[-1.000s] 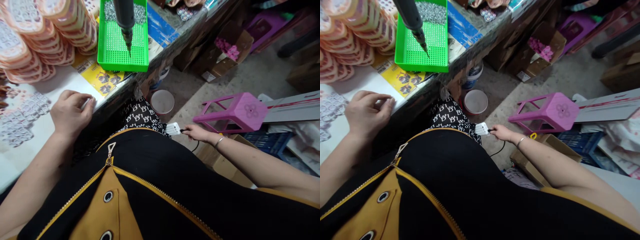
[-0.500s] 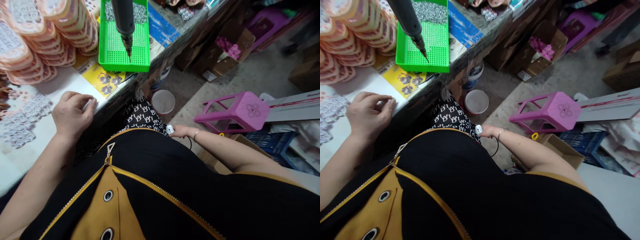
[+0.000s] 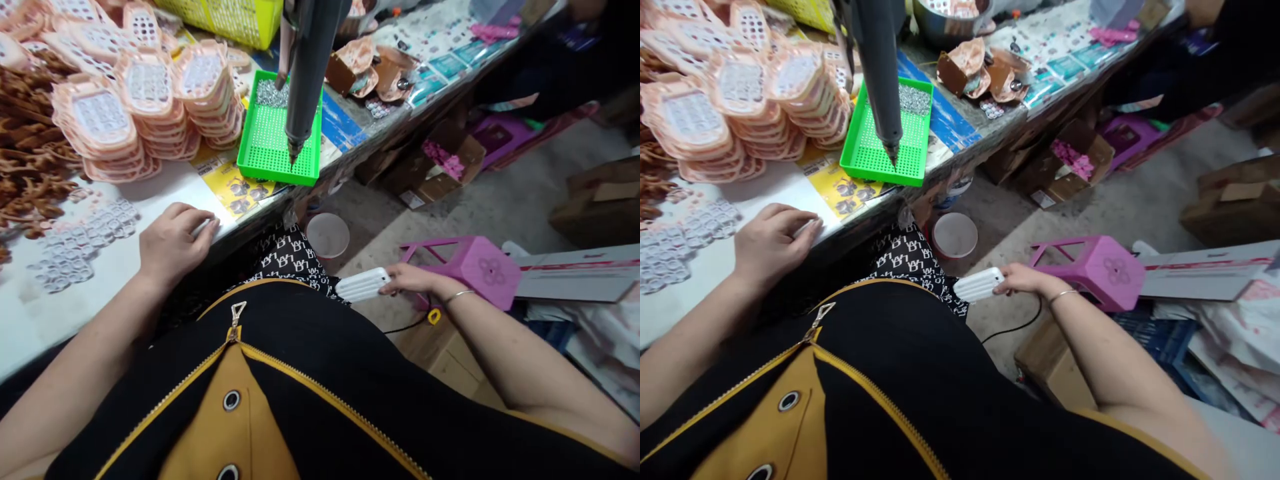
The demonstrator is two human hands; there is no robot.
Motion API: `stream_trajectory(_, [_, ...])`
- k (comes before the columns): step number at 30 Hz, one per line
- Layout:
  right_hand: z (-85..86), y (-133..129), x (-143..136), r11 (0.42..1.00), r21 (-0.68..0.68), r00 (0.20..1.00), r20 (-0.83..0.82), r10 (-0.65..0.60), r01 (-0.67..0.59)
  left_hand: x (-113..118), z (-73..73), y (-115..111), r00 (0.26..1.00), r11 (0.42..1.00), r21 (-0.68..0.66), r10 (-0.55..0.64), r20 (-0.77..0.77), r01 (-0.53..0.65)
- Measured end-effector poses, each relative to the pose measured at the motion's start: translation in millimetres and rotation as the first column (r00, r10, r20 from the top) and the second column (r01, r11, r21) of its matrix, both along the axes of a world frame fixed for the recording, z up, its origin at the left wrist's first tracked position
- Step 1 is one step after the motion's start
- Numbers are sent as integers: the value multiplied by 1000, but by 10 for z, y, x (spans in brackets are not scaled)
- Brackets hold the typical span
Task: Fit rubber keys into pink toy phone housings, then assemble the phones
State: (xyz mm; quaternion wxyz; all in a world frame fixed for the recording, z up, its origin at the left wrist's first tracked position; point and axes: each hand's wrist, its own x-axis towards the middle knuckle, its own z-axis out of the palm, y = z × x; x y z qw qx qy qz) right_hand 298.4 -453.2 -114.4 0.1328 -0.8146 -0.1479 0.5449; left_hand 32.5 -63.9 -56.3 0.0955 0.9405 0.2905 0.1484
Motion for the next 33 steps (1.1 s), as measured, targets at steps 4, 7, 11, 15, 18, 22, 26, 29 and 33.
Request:
stream_trajectory(4, [298,-215,343,960,185,973,55,-225,211,3,-1,-3,1000,1000,-7,-9,-3,9])
stream_trajectory(7, [400,-154,471,858,382,902,118,-415,345,4,-15,-3,1000,1000,-17,-16,5,17])
stream_trajectory(11, [538,268,553,549,671,763,-38,-646,498,3,-41,-2,1000,1000,-3,-10,23,10])
stream_trajectory(15, [779,905,649,347,730,681,-216,-700,589,-6,-49,-4,1000,1000,3,-2,17,2])
stream_trajectory(18, [910,1356,759,322,654,617,-286,-733,685,-12,-58,-7,1000,1000,14,-1,12,1])
stream_trajectory(22, [907,1748,905,359,570,591,-293,-751,739,-16,-84,-3,999,1000,24,-19,36,18])
stream_trajectory(26, [805,1868,1030,449,530,637,-247,-730,719,-20,-97,5,997,998,45,-38,65,35])
stream_trajectory(29, [749,1895,1109,610,451,721,-117,-683,651,-18,-92,11,997,999,35,-35,64,32])
stream_trajectory(33, [688,1992,1173,696,429,786,-58,-615,576,-10,-78,19,998,1000,7,-26,60,26])
